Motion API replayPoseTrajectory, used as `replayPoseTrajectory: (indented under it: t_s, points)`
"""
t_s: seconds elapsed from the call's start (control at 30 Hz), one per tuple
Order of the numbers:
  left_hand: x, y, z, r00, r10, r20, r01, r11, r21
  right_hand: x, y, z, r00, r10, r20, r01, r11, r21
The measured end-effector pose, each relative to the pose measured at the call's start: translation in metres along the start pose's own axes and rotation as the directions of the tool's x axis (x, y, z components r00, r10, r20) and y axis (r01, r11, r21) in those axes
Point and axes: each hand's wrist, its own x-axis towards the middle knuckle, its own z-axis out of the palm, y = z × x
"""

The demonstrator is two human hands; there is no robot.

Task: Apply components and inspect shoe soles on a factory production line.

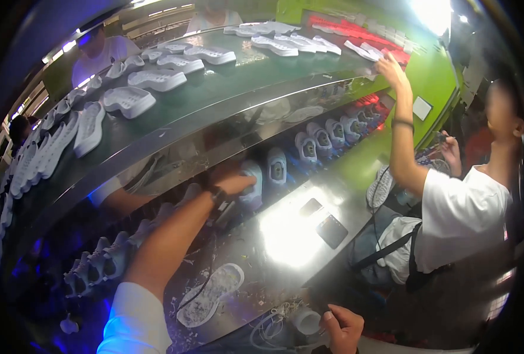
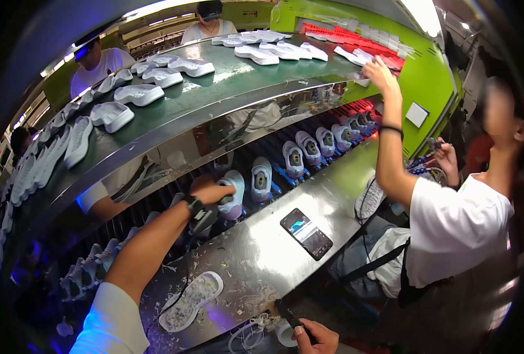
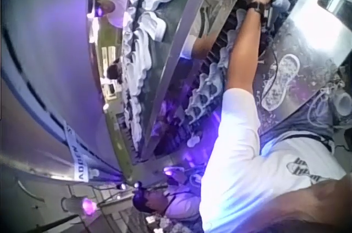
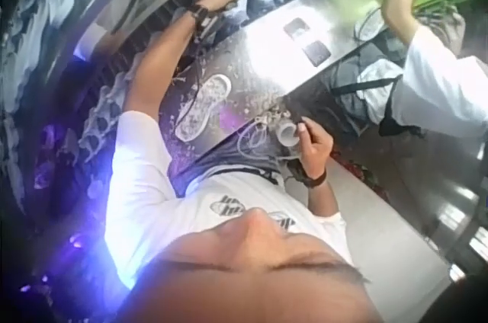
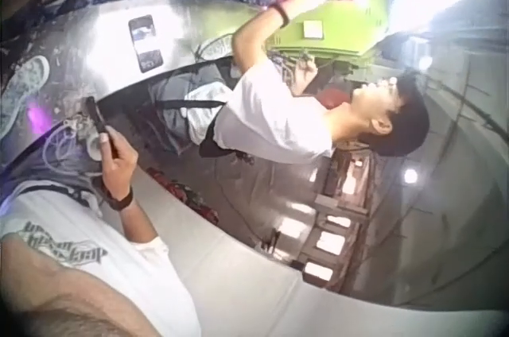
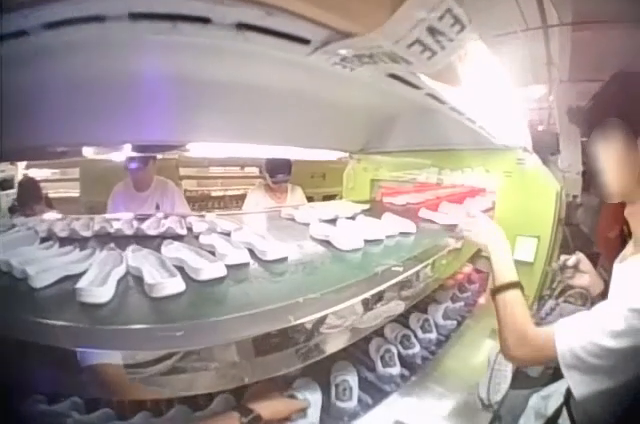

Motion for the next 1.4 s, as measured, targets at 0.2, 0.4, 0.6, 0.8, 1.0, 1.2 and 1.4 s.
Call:
replayPoseTrajectory:
  t_s: [0.2,0.4,0.6,0.8,1.0,1.2,1.4]
  points:
    - [-0.170,-0.052,-0.039,0.978,0.060,0.201,0.155,0.438,-0.886,-0.027,-0.019,0.014,0.998,0.033,0.059,-0.042,0.988,0.152]
    - [-0.353,-0.116,-0.076,0.987,0.138,0.088,0.022,0.422,-0.906,-0.043,-0.052,0.065,0.959,-0.088,0.269,0.020,0.969,0.246]
    - [-0.454,-0.137,-0.070,0.983,-0.027,-0.180,-0.118,0.657,-0.744,-0.067,-0.066,0.105,0.877,-0.063,0.476,-0.086,0.955,0.284]
    - [-0.499,-0.131,-0.080,0.819,0.254,-0.515,-0.423,0.873,-0.243,-0.084,-0.081,0.132,0.827,-0.068,0.558,-0.145,0.934,0.328]
    - [-0.522,-0.131,-0.080,0.737,0.428,-0.522,-0.515,0.857,-0.026,-0.095,-0.097,0.154,0.858,-0.254,0.447,0.170,0.960,0.220]
    - [-0.527,-0.124,-0.082,0.700,0.492,-0.518,-0.554,0.831,0.040,-0.101,-0.108,0.157,0.836,-0.343,0.428,0.335,0.937,0.098]
    - [-0.526,-0.126,-0.080,0.678,0.492,-0.546,-0.544,0.836,0.077,-0.118,-0.087,0.152,0.797,-0.405,0.447,0.358,0.914,0.189]
